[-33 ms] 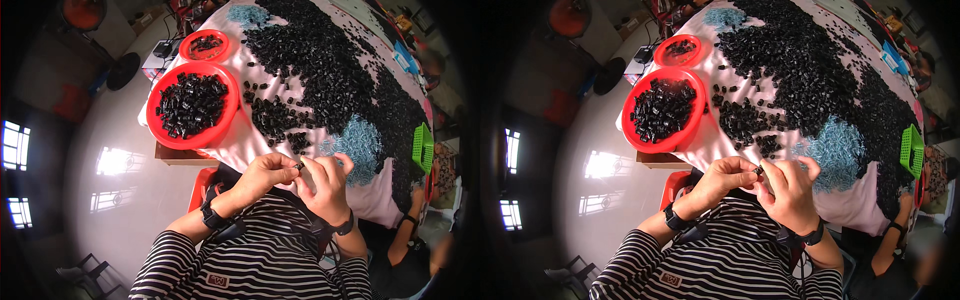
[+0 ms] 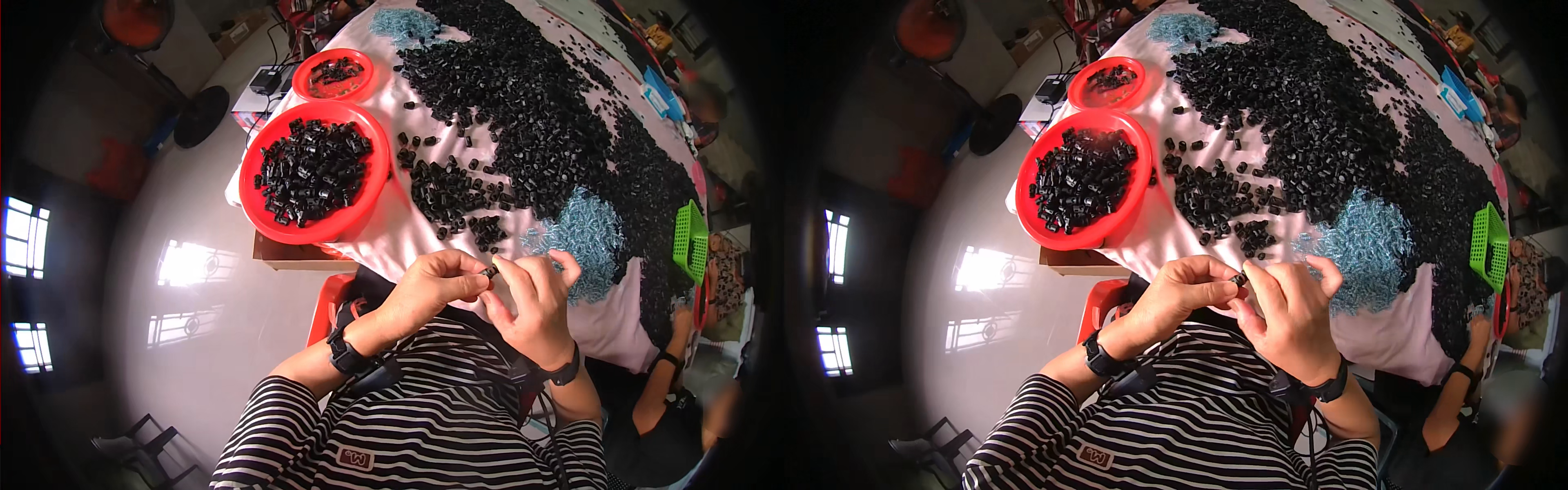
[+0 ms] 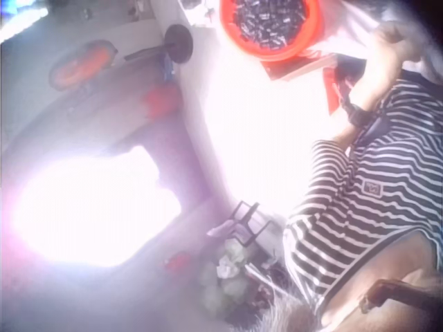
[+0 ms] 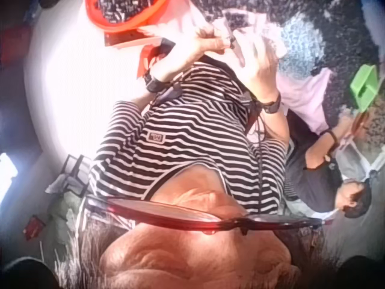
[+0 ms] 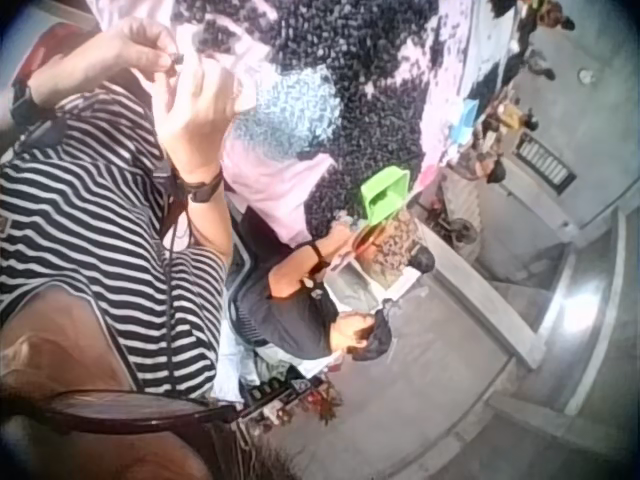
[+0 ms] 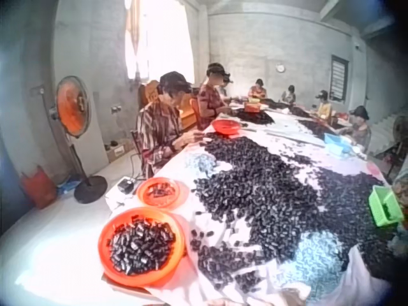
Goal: The recorder and several other workers are sitting around a table manually assembling small black plastic components into finished units.
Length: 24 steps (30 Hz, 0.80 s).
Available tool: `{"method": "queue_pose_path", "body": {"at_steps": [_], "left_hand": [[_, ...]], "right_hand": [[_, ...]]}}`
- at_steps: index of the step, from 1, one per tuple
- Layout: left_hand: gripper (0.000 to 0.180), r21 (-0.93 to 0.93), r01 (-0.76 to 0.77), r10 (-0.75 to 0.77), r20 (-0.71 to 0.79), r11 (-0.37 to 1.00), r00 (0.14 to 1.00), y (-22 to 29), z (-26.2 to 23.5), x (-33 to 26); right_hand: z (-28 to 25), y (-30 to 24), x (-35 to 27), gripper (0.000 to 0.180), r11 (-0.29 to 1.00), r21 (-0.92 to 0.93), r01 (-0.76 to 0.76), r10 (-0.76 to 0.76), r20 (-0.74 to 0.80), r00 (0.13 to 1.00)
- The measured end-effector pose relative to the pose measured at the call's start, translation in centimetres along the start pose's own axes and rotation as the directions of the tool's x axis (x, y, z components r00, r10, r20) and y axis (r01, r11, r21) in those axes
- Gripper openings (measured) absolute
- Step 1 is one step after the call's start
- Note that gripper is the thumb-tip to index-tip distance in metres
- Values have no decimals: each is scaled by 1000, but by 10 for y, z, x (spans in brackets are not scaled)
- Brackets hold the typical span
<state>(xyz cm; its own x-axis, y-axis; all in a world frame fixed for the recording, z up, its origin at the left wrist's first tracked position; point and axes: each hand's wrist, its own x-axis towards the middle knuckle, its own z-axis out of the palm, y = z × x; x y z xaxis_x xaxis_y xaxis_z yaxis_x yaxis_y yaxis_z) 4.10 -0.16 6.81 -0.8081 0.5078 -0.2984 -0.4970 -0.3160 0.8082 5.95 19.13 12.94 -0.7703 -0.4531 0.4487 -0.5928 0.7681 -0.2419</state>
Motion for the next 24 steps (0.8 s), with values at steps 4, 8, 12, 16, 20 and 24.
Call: {"method": "queue_pose_path", "body": {"at_steps": [4,8,12,16,20,24], "left_hand": [[23,-5,-16,17,42,1000,999,6,10,-2],[23,37,-17,16,40,999,999,3,18,-3],[24,58,-47,45,38,997,998,-1,22,-1],[24,30,-24,23,45,999,999,1,24,0],[24,25,-14,13,43,1000,999,1,26,1],[24,104,-53,53,7,993,999,-1,28,0]], "right_hand": [[-6,12,-7,22,994,101,-36,35,10,999],[-4,15,-13,14,953,261,-151,157,-3,988],[-2,12,-16,15,989,106,-98,107,-85,991],[0,9,-18,17,997,-36,-68,63,-129,990],[3,17,-20,17,970,178,-167,182,-69,981],[2,13,-20,19,991,64,-116,123,-121,985]]}}
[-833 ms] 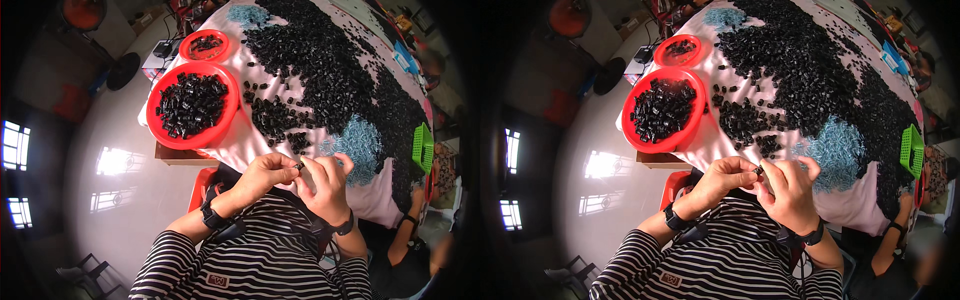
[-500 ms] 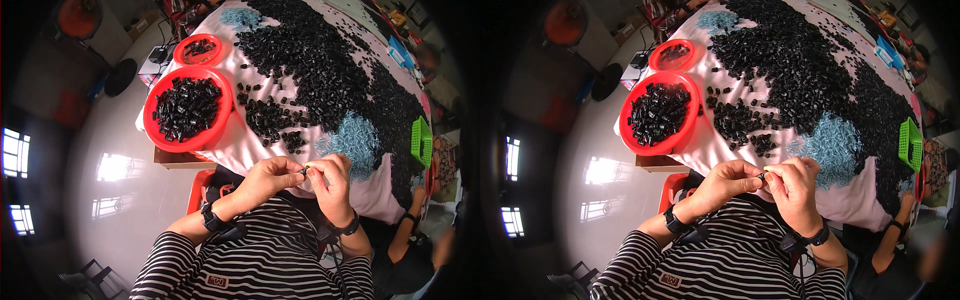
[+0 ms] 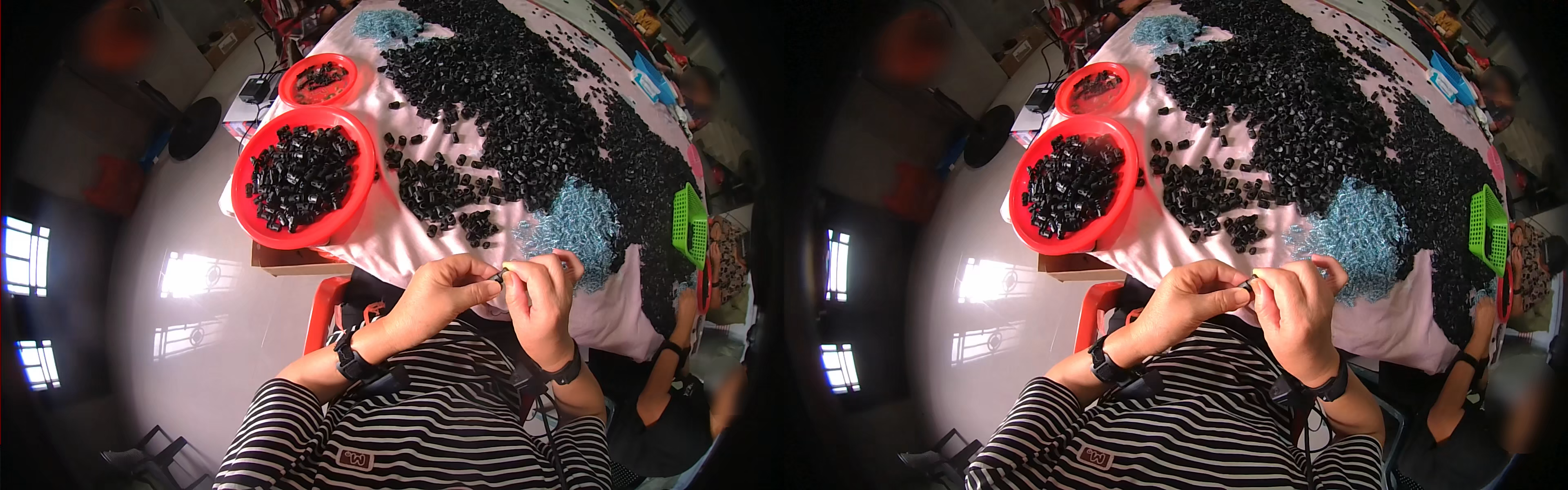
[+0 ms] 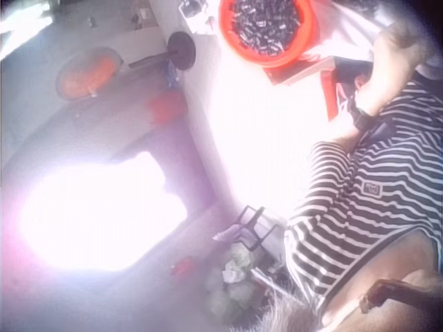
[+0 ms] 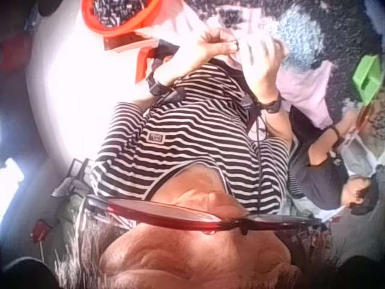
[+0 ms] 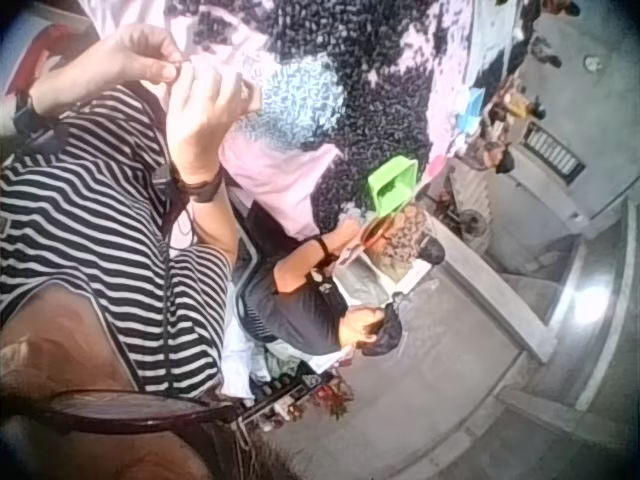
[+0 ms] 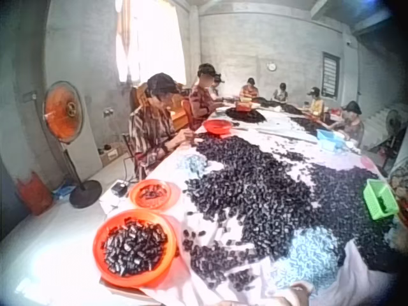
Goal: The recorder and several other workers are sitting around a table manually assembling small black plastic components into finished units.
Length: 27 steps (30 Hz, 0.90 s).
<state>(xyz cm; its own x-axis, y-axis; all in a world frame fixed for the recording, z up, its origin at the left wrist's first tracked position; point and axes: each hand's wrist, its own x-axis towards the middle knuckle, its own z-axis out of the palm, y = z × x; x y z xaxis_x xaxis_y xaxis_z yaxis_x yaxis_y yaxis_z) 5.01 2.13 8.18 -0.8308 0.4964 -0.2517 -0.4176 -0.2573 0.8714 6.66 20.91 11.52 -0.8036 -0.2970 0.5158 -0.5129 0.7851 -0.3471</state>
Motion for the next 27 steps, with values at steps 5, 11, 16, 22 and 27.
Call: {"method": "queue_pose_path", "body": {"at_steps": [5,11,16,22,27], "left_hand": [[24,-70,51,-51,6,996,999,0,-1,1],[20,-256,103,-104,9,961,995,-1,-3,3],[22,-259,174,-166,50,950,985,2,-2,5],[24,-212,137,-128,58,968,990,-6,-1,7],[26,-206,181,-153,143,962,978,-7,-6,9]], "right_hand": [[0,-3,-1,21,991,-122,60,-62,-10,998],[-11,-10,7,34,1000,-15,26,-24,133,991],[-7,-4,0,46,987,-144,78,-55,158,986],[-9,-9,5,31,978,-190,92,-59,175,983],[-7,-7,4,31,978,-165,125,-94,186,978]]}}
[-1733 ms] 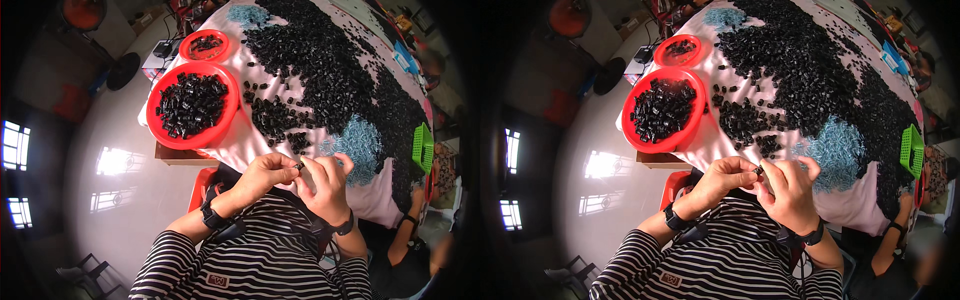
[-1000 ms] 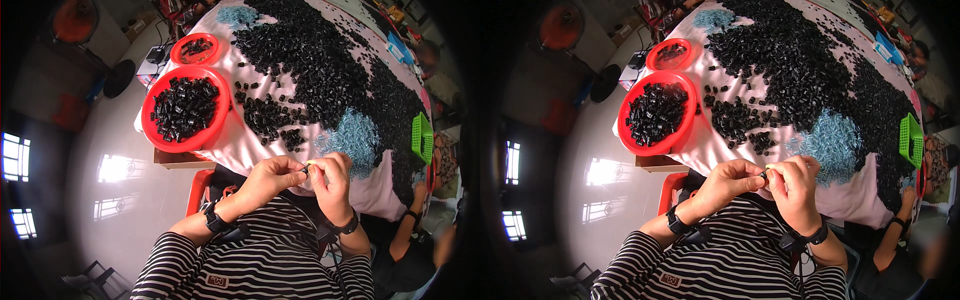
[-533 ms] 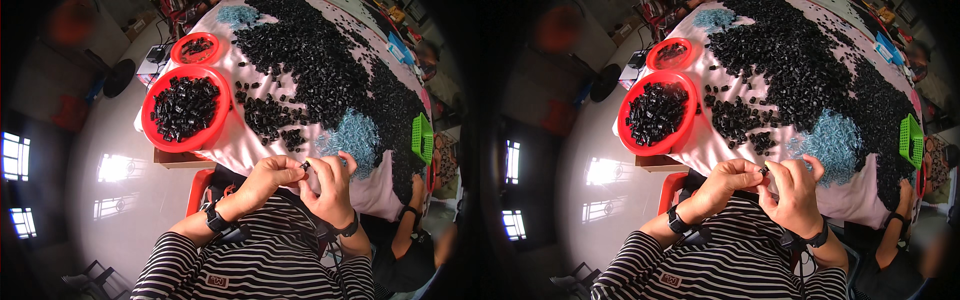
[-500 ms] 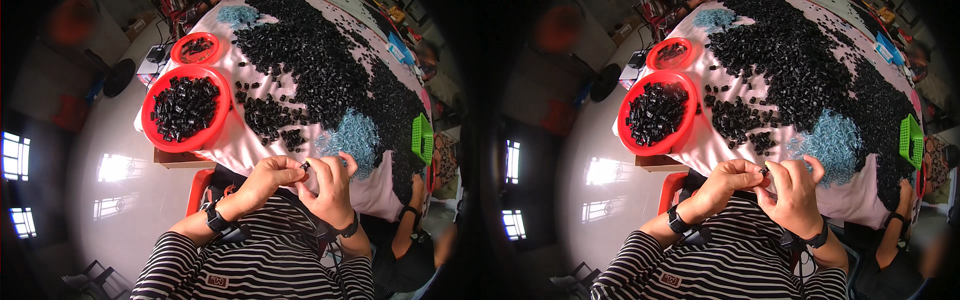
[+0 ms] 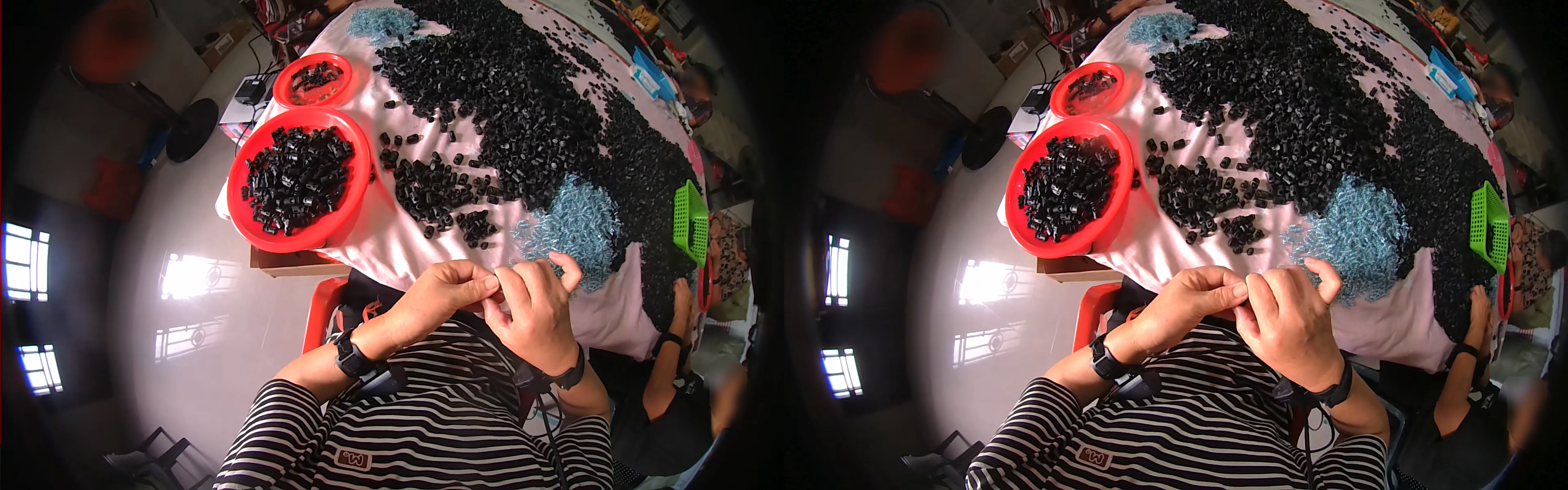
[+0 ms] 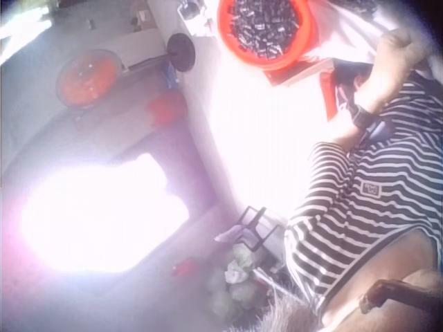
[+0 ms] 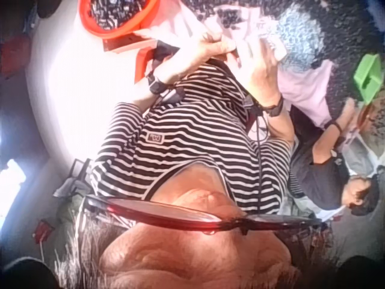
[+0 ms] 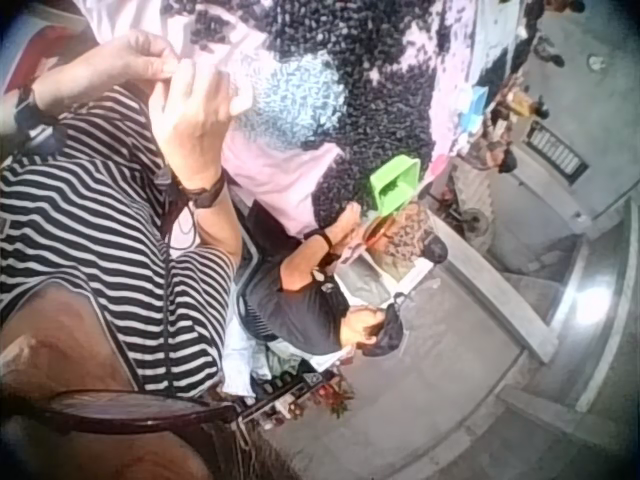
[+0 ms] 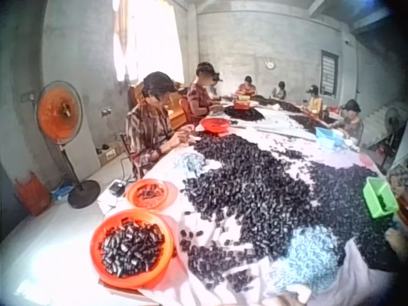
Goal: The recorder and several other workers are sitting around a table manually assembling small black plastic components into finished units.
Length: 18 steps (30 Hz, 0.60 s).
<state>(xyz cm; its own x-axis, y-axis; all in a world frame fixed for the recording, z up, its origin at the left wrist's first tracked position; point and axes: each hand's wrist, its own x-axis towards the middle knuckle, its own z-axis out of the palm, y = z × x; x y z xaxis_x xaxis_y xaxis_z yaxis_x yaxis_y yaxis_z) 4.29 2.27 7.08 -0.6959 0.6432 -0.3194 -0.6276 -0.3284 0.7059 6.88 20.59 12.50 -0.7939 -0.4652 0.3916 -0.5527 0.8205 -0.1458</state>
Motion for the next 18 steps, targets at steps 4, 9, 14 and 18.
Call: {"method": "queue_pose_path", "body": {"at_steps": [4,9,14,18], "left_hand": [[22,15,-49,50,-25,999,998,-5,-3,5],[21,60,-50,55,-73,997,996,-5,1,5],[27,22,-11,12,-27,1000,1000,-5,-2,3],[34,0,159,-159,51,987,986,-2,-8,2]], "right_hand": [[5,0,-1,33,1000,-19,16,-17,-32,999],[10,3,-6,33,999,-31,10,-10,-12,1000],[13,9,-9,32,996,-51,66,-65,19,998],[16,9,-12,27,997,-43,65,-65,-3,998]]}}
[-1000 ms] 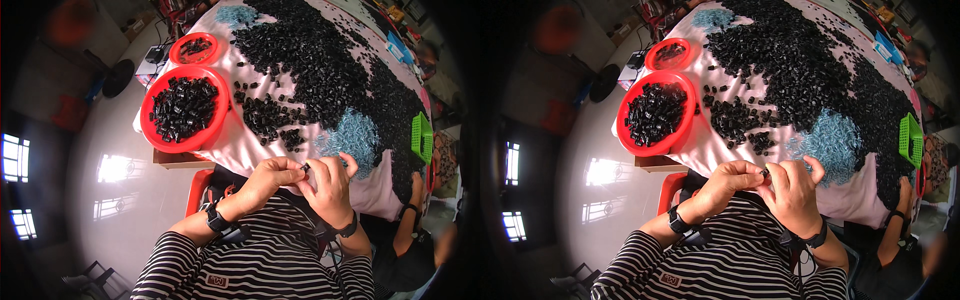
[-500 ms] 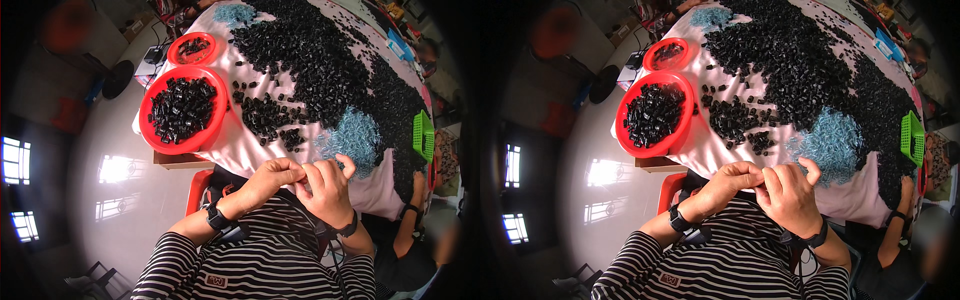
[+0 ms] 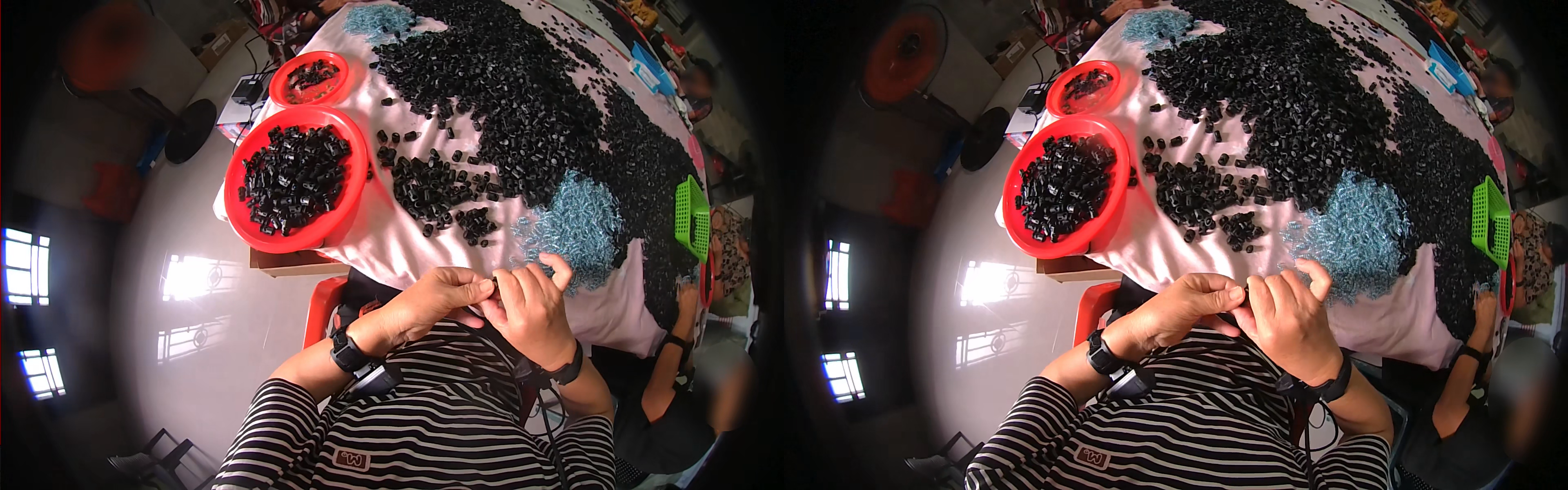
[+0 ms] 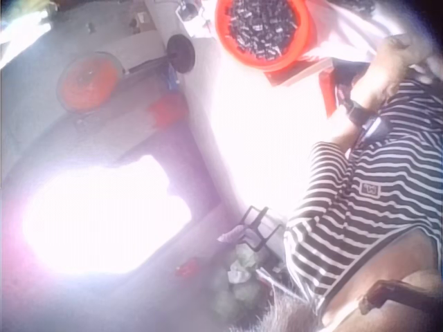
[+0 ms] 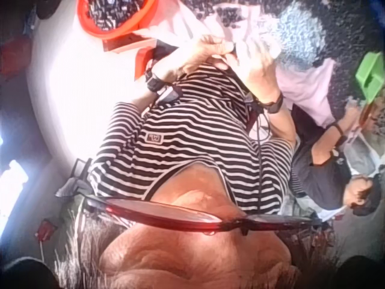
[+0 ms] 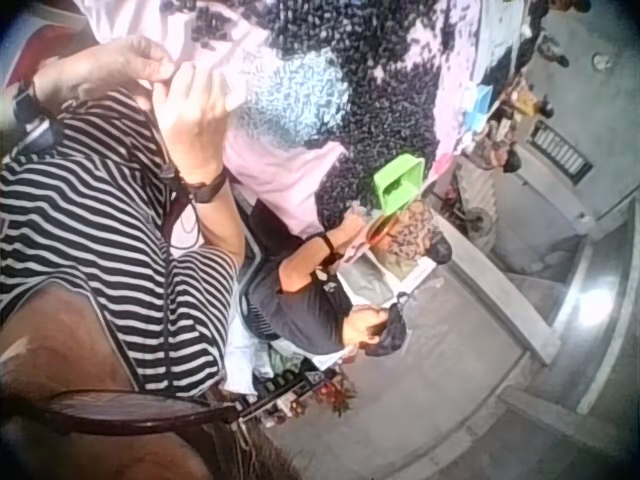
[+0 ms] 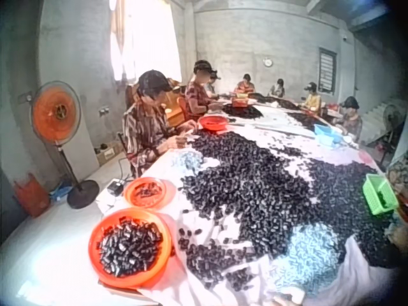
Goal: The recorder and several other workers are sitting around a table manually assembling small black plastic components into finished units.
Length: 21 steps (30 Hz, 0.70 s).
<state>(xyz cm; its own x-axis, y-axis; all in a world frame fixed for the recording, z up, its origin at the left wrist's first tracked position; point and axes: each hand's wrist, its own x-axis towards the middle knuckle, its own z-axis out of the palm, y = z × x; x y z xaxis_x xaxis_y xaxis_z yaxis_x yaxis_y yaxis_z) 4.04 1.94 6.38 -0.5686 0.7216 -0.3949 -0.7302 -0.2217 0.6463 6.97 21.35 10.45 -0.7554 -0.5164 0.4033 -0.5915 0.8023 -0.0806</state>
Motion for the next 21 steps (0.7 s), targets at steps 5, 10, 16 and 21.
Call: {"method": "queue_pose_path", "body": {"at_steps": [5,10,16,21], "left_hand": [[36,-20,-65,65,19,998,998,-14,-7,7],[36,-73,-81,80,-6,994,997,-11,-3,7],[30,-25,-105,102,-97,994,990,-20,-19,20],[32,-40,-102,97,-111,994,989,-10,-23,16]], "right_hand": [[8,-5,-5,30,999,55,1,0,-5,1000],[8,-7,-9,29,999,51,-7,8,-16,1000],[23,37,-4,41,939,276,-207,188,91,978],[48,88,-8,11,969,-56,-241,232,-128,964]]}}
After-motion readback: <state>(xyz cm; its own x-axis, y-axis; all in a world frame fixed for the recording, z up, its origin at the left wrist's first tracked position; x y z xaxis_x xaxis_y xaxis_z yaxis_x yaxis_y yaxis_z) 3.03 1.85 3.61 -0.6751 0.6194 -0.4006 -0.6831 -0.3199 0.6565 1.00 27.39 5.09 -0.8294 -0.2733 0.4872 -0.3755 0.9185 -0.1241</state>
